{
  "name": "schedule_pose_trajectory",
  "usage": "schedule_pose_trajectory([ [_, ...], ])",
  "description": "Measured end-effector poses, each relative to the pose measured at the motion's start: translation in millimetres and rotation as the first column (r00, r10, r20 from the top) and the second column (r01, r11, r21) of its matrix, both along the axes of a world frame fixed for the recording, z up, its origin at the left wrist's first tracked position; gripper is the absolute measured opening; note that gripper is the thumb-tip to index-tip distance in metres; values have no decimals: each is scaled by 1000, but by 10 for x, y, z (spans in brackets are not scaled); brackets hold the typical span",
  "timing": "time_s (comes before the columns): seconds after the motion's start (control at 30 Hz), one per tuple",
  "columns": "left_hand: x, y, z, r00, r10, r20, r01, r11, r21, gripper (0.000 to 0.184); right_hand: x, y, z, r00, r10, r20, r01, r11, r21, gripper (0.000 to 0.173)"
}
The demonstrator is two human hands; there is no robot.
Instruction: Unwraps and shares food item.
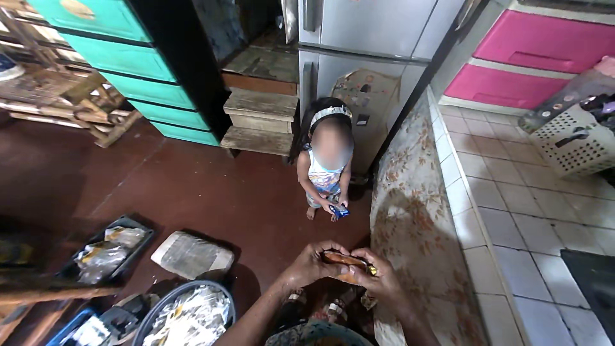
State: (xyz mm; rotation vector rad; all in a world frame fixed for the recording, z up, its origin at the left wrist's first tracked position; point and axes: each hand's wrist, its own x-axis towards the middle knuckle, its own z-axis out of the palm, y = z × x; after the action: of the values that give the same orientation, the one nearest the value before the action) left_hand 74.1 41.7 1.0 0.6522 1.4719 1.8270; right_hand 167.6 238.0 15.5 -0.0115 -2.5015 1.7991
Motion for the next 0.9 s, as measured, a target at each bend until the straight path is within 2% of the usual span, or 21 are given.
schedule_pose_trajectory([
  [0.2,40,7,31,949,-32,312,7,997,81,24,20,-11,72,996,11,83,11,965,-263,22],
  [0.3,85,-9,-49,854,-132,503,16,973,229,30,37,65,30,978,120,168,-23,874,-486,34],
  [0.4,134,2,-141,809,-197,553,-11,937,350,41,34,90,-6,954,186,235,10,765,-643,48],
  [0.43,144,3,-161,809,-181,559,-34,935,352,42,32,82,-13,954,155,256,44,772,-634,51],
  [0.47,149,0,-163,813,-140,565,-67,942,330,43,26,64,-8,961,80,263,86,822,-563,49],
  [0.5,147,-8,-150,816,-88,571,-101,951,292,44,15,39,-11,973,-33,229,129,898,-420,43],
  [0.53,140,-17,-125,821,-31,570,-133,960,245,44,8,15,-37,980,-152,128,180,951,-250,38],
  [0.57,131,-22,-89,830,26,557,-159,968,193,42,9,-2,-64,969,-246,0,245,964,-101,35],
  [0.63,107,-35,-44,843,91,530,-190,972,135,38,11,-31,-99,927,-296,-229,319,946,67,32],
  [0.67,94,-51,-52,844,89,528,-190,972,141,38,23,-57,-79,926,-271,-261,307,946,105,34],
  [0.73,77,-77,-101,847,39,531,-160,970,183,39,59,-143,-30,965,-210,-158,229,967,112,48],
  [0.8,62,-74,-145,851,-16,524,-120,967,224,40,68,-206,-12,985,-171,21,171,985,6,57],
  [0.9,41,-101,-235,843,-104,528,-76,948,309,41,63,-218,-17,985,-152,80,161,978,-132,49],
])
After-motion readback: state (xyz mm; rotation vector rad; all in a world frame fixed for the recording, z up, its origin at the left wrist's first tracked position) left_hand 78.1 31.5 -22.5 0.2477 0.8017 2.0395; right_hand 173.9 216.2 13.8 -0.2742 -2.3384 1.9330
